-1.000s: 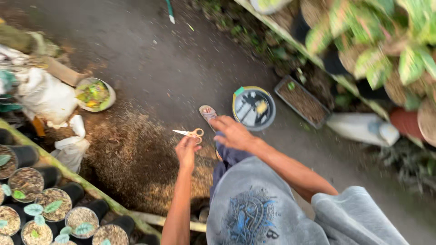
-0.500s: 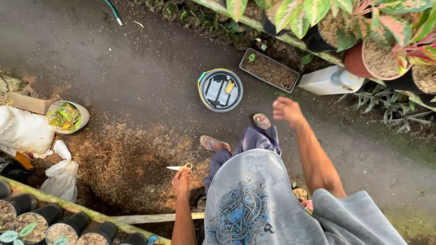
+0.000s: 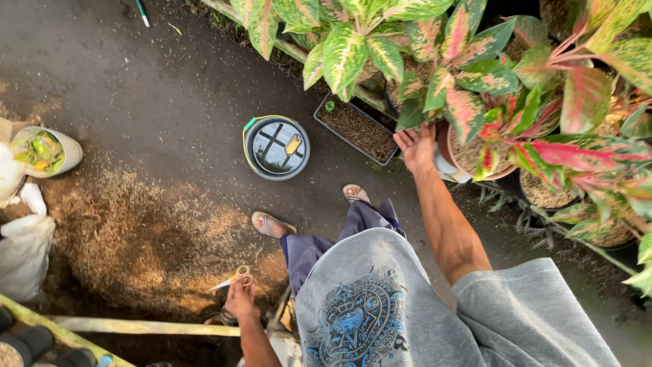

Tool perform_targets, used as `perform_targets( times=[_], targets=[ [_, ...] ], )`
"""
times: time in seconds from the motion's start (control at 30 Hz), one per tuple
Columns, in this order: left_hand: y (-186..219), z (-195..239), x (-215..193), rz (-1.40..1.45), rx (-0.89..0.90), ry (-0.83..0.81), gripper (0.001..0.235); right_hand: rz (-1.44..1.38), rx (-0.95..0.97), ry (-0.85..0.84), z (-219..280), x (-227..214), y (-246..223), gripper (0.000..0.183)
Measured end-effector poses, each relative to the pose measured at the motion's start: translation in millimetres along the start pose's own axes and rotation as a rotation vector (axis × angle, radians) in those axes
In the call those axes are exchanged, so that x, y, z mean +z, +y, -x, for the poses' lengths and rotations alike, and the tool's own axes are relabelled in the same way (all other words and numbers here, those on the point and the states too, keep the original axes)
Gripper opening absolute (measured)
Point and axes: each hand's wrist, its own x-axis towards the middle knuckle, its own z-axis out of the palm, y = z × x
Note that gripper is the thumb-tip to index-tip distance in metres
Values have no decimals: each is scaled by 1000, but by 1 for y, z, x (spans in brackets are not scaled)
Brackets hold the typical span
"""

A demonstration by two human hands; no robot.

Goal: The person wipes the leaves of a potted Aglaonema plant with a wet sponge, repeatedly dipping the sponge into a bucket of water. The person also uses scissors to trim a leaf and moves the plant to a different location among other potted plants.

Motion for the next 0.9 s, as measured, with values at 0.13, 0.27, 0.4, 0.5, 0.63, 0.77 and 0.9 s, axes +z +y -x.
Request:
perform_targets(
  times=[0.13, 0.27, 0.4, 0.5, 0.63, 0.77, 0.9],
  targets=[
    [-39, 56, 24, 47, -27, 62, 16, -66, 1, -58, -14, -6, -2, 76],
    [-67, 86, 25, 106, 19, 47, 14, -107, 26, -14, -21, -15, 5, 78],
    [-87, 104, 20, 90, 17, 72, 14, -180, 51, -102, -36, -10, 5, 78],
    [-106, 112, 10, 96, 3, 74, 17, -152, 39, -58, -40, -12, 5, 85],
    [-134, 120, -1, 175, 30, 46, 20, -219, -4, -19, -43, -14, 4, 74],
    [-158, 133, -10, 130, 0, 122, 19, -243, 3, -75, -38, -16, 1, 49],
    [-178, 140, -17, 155, -10, 101, 20, -154, 31, -74, -27, -32, 9, 48]
  ],
)
